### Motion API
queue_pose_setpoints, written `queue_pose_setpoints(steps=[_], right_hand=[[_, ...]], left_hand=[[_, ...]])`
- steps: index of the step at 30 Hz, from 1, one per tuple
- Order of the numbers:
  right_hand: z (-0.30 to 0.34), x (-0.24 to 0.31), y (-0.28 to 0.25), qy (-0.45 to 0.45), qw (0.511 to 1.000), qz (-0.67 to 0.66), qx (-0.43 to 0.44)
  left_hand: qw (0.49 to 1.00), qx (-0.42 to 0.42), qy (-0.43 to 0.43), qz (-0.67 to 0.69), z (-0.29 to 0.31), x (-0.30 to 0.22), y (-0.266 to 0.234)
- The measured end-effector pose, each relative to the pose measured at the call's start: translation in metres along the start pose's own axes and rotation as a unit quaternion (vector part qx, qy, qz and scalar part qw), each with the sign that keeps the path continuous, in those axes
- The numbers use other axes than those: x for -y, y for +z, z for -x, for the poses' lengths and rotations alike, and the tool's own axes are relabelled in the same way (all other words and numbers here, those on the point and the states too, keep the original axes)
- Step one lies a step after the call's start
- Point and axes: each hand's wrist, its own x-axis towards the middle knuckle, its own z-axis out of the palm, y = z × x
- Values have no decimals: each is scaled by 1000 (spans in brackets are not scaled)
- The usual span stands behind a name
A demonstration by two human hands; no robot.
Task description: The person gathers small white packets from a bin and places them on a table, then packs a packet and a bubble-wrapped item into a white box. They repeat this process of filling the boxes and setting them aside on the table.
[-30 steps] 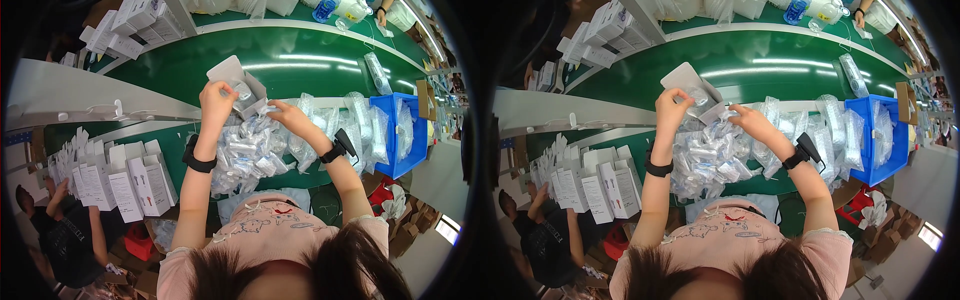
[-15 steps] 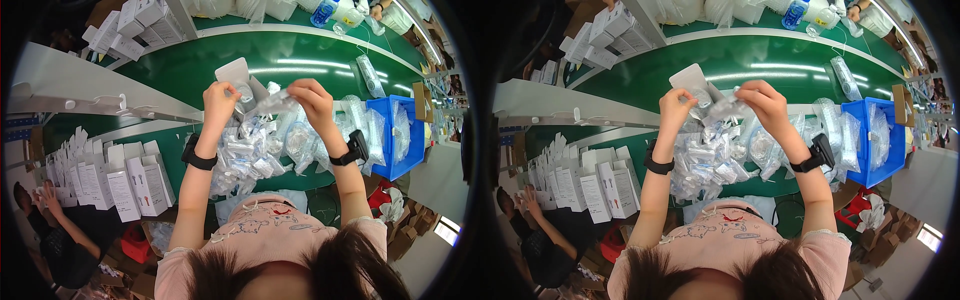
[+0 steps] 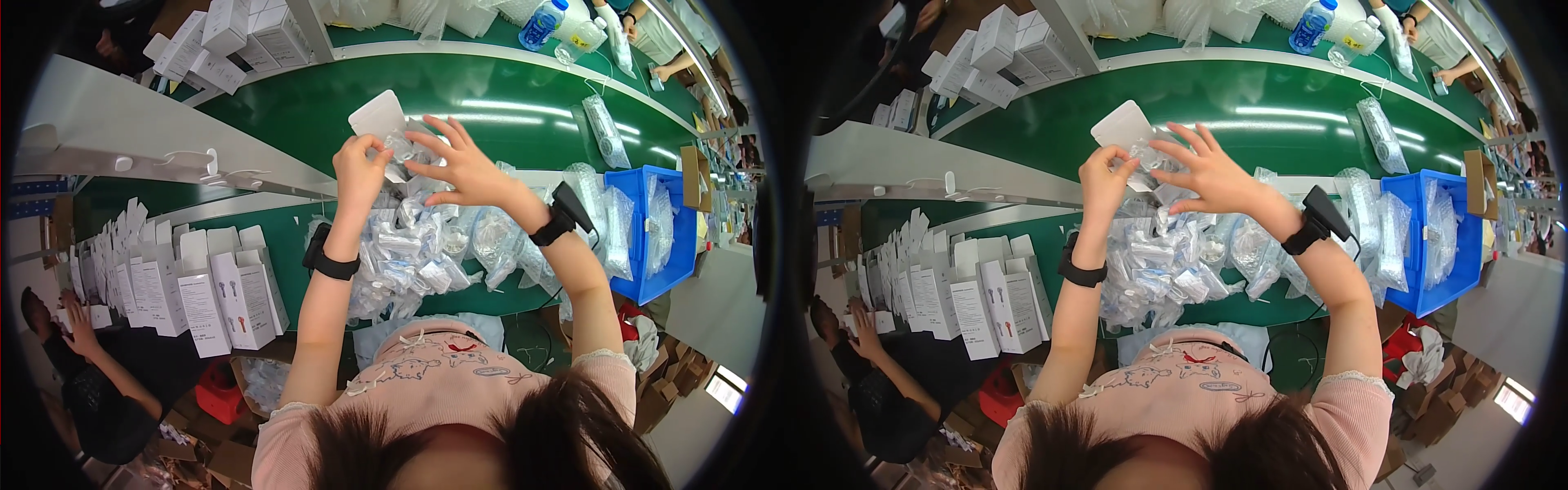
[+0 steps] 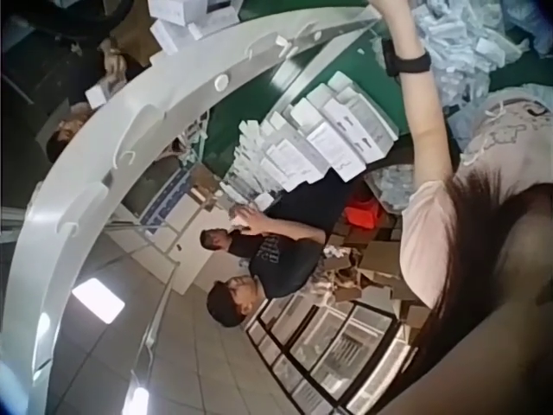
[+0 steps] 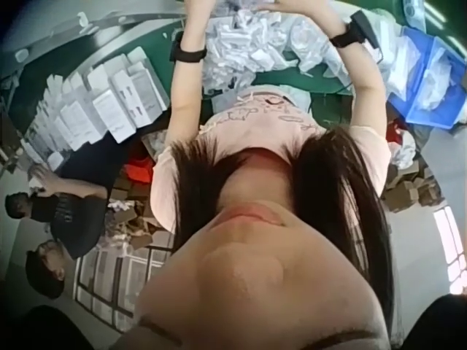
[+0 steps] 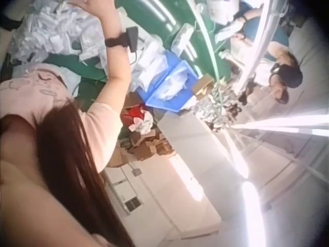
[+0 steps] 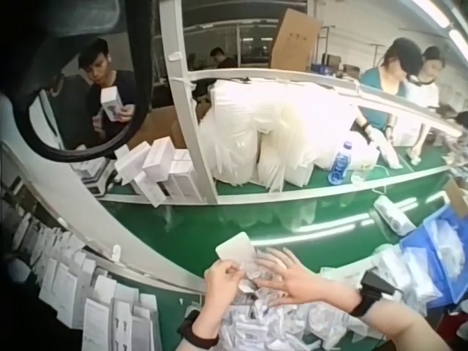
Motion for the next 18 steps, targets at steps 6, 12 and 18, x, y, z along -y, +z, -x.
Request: queue_pose_setpoints(steps=[6,12,18], right_hand=[[10,-28,55,172,927,-323,-85],[-30,-59,21,294,789,-508,-180],[-52,-163,29,303,843,-324,-304]], left_hand=[[994,-18,41,97,25,-6,-9],[913,-221,115,-324,120,43,-125],[756,-15,-181,-629,166,107,-164]])
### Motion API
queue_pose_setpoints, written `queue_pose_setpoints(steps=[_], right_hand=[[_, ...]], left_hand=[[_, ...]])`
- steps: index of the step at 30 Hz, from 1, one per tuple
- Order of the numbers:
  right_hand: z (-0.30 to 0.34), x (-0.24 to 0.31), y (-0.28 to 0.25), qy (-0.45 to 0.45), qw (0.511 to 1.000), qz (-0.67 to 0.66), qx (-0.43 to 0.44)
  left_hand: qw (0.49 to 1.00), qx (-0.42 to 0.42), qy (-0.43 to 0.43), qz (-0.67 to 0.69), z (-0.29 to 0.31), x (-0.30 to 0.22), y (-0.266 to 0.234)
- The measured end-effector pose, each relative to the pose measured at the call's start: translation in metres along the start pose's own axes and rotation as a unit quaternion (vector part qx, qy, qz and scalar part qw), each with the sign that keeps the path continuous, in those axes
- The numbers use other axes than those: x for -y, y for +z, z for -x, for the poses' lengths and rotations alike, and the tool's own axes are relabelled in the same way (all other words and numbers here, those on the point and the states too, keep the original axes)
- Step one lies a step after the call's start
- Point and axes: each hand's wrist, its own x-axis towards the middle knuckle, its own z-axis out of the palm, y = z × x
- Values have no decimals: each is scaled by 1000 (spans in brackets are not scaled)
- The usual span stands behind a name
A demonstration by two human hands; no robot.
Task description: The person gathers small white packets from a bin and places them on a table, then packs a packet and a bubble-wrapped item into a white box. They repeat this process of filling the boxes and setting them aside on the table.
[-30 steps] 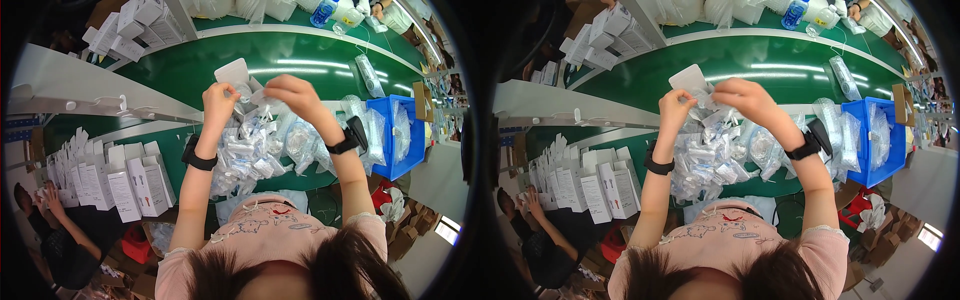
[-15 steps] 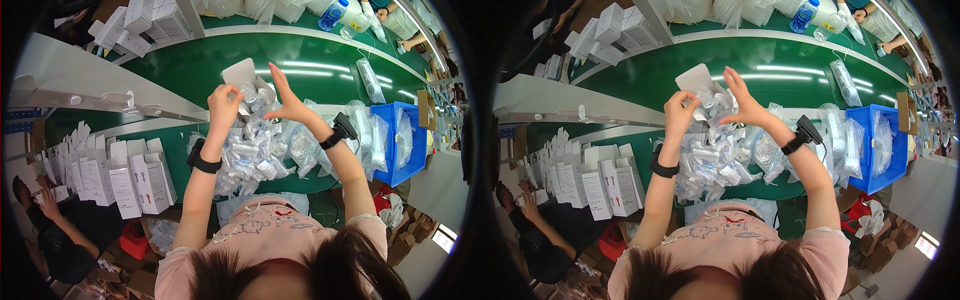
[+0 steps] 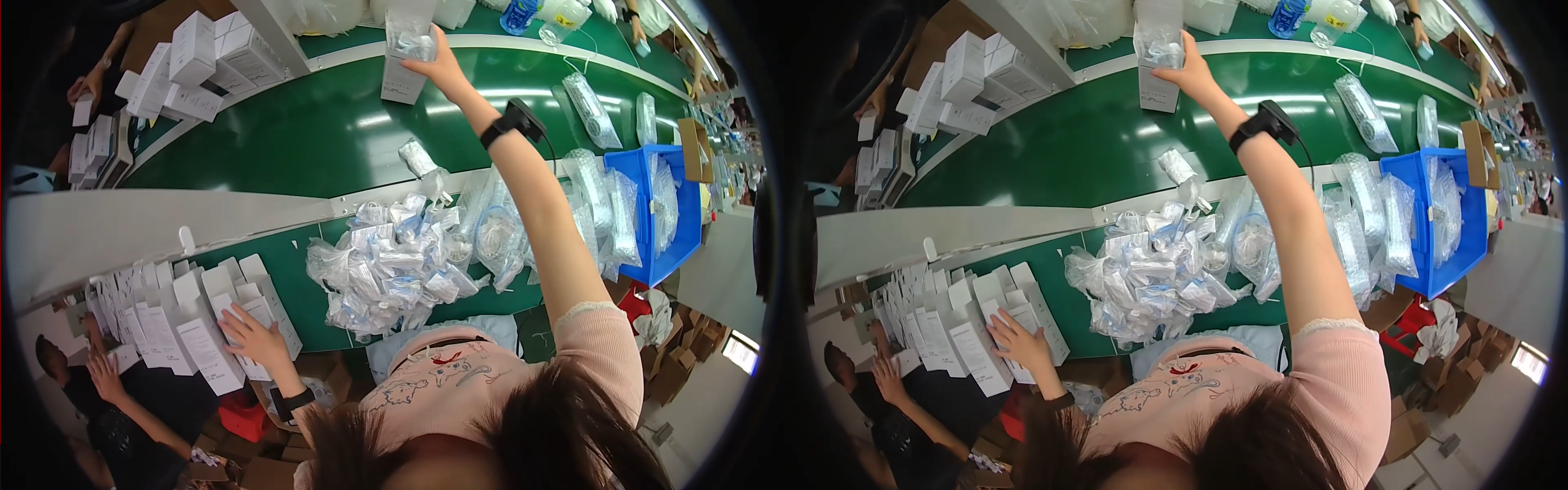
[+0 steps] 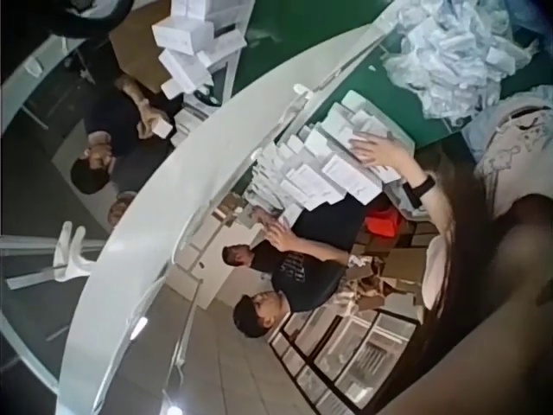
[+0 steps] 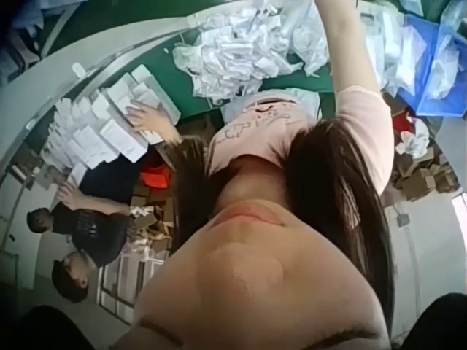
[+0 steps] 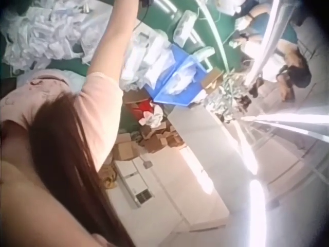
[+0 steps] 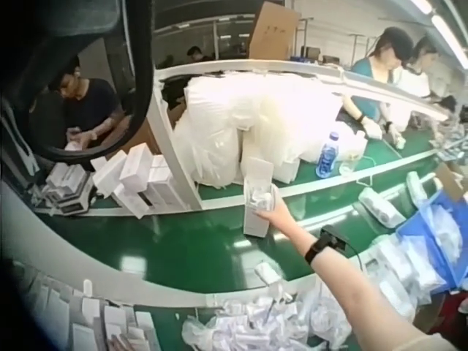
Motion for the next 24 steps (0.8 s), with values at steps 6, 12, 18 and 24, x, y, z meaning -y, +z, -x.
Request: queue_pose_setpoints(steps=[6,12,18,24], right_hand=[[29,-11,-18,-56,957,283,-1],[109,26,-35,117,931,309,155],[153,51,-40,131,876,456,81],[215,101,-12,117,941,-254,190]], left_hand=[[991,25,4,128,7,-3,-5],[890,155,78,422,33,-16,-108],[695,192,209,660,17,-84,-132],[452,208,198,845,2,-178,-133]])
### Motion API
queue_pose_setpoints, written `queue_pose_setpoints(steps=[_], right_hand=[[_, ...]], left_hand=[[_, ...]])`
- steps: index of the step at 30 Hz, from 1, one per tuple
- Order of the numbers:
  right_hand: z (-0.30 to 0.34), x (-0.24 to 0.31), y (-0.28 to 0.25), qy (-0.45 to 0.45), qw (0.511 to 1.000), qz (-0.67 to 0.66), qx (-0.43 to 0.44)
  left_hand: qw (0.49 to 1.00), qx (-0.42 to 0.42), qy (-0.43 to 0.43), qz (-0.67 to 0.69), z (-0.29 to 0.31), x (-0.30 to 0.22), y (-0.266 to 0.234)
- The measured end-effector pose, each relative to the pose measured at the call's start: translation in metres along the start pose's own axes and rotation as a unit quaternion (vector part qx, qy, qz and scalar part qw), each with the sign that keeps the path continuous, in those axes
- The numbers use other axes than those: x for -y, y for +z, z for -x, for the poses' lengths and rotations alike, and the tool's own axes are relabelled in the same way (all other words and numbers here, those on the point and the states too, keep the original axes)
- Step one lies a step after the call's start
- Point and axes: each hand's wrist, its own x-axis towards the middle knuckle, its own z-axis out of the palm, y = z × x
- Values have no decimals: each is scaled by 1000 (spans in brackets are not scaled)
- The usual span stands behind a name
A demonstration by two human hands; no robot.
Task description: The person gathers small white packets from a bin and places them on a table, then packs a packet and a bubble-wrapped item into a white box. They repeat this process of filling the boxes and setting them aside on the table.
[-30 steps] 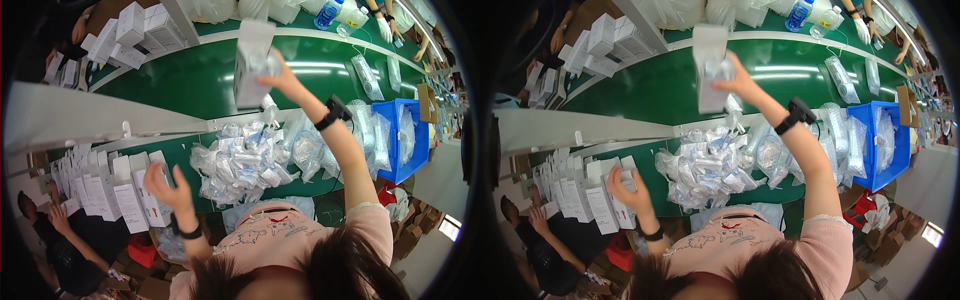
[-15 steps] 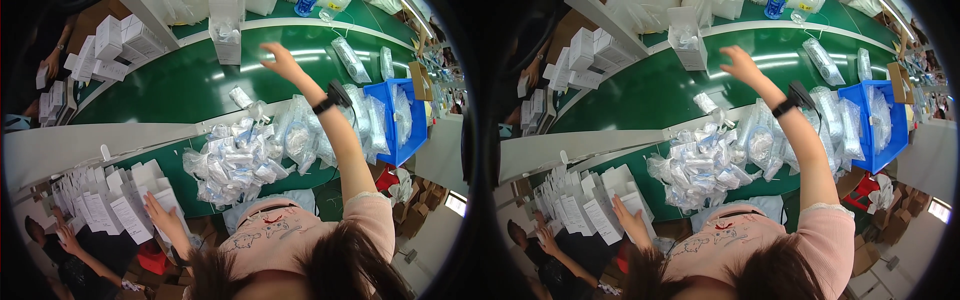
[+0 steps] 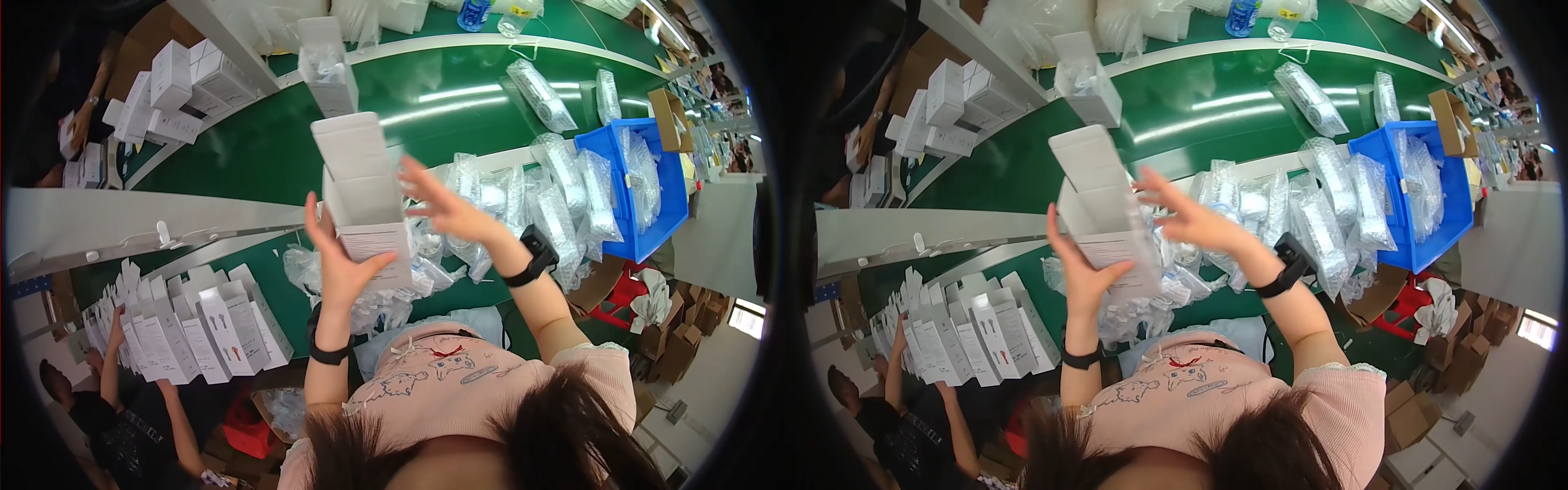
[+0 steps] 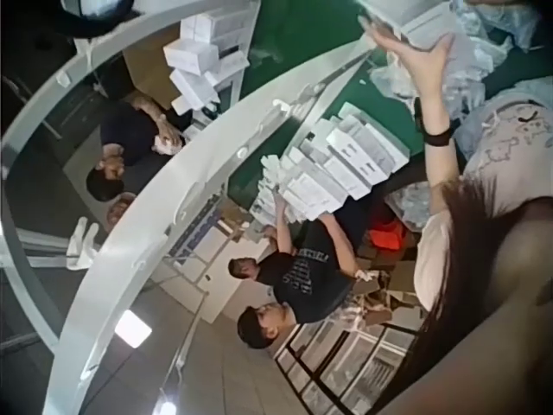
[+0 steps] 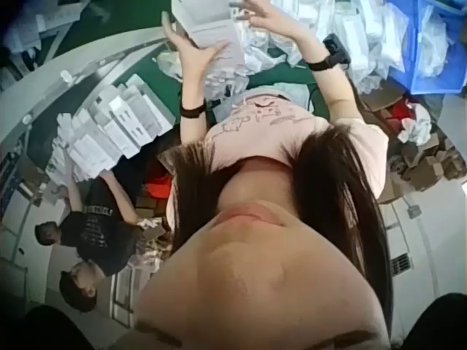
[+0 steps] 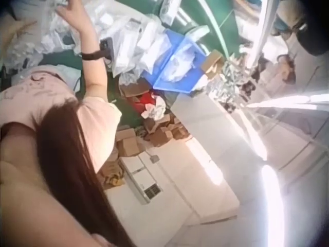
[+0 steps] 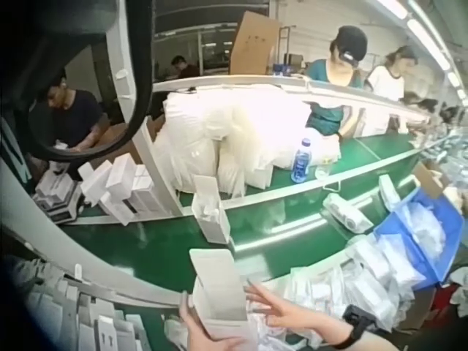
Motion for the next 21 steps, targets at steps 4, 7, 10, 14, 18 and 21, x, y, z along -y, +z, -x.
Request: queue_pose_setpoints(steps=[4,7,10,14,18,21], right_hand=[[12,-1,1,1,998,66,14],[1,19,-40,-10,964,254,72],[-39,37,-155,11,832,513,-212],[-53,13,-311,283,442,770,-362],[-47,-2,-368,331,556,701,-300],[-59,10,-332,261,671,636,-278]], left_hand=[[987,140,24,-69,-22,10,13],[991,128,-5,-24,-29,1,1],[996,84,-9,-34,-28,-12,3],[977,67,51,-194,-42,-11,-1],[924,32,113,-364,-56,-3,5],[907,15,118,-403,-63,11,6]])
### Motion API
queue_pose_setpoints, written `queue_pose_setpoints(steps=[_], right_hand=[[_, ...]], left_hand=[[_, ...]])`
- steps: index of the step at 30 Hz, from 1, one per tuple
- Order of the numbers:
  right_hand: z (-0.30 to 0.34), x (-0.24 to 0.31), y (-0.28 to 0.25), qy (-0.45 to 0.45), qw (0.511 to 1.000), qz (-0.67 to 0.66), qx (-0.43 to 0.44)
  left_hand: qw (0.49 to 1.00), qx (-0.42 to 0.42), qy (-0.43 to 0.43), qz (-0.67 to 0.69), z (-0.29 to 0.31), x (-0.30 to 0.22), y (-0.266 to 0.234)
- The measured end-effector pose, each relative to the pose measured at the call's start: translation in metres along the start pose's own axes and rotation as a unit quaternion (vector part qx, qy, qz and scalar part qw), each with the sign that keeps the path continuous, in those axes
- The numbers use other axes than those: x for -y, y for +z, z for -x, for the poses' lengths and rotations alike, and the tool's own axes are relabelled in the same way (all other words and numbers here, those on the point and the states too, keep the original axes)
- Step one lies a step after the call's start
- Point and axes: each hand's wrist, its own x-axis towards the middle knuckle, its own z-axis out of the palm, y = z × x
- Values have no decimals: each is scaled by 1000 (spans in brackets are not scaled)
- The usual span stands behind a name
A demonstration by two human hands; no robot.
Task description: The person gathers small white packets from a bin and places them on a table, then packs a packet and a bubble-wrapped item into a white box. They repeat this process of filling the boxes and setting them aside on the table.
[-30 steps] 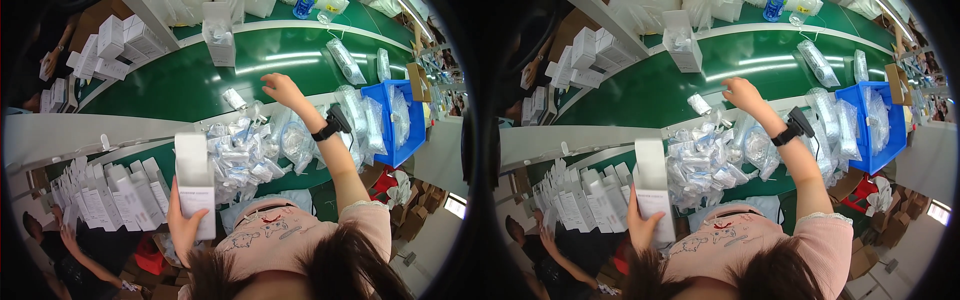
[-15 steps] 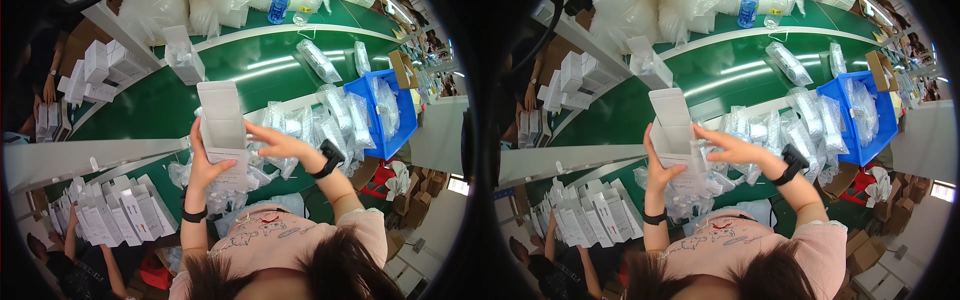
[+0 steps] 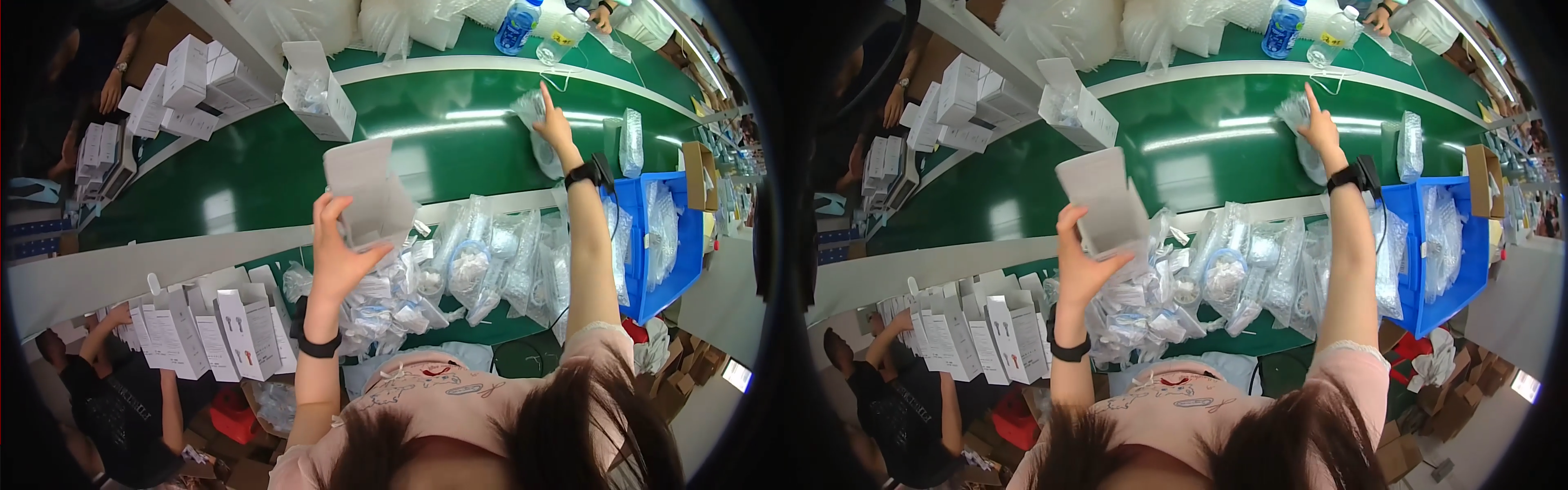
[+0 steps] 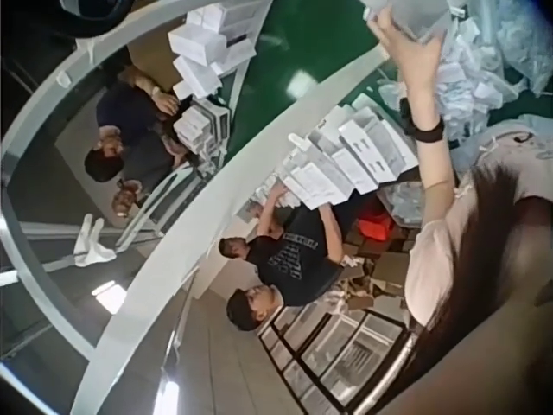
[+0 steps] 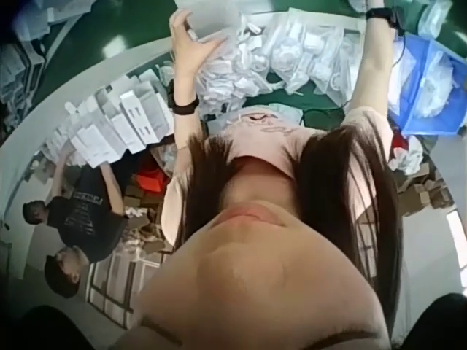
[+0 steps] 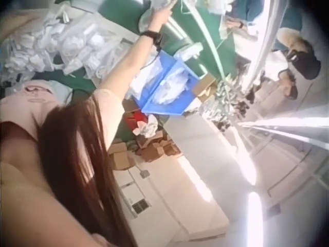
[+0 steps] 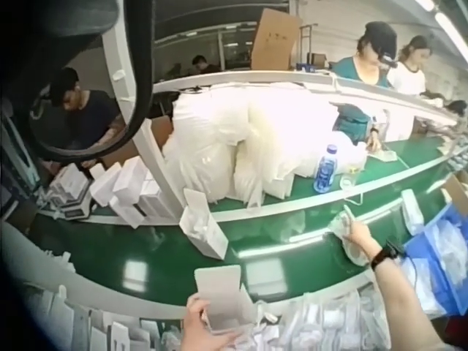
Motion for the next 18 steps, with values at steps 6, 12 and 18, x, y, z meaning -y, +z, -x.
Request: queue_pose_setpoints(steps=[6,12,18], right_hand=[[147,181,-63,-153,678,-715,-77],[214,272,-30,-168,701,-658,-217],[254,298,-8,-257,865,-349,-255]], left_hand=[[988,-24,-114,104,7,21,15],[994,-98,-31,46,11,9,38],[973,-207,-3,101,26,22,46]])
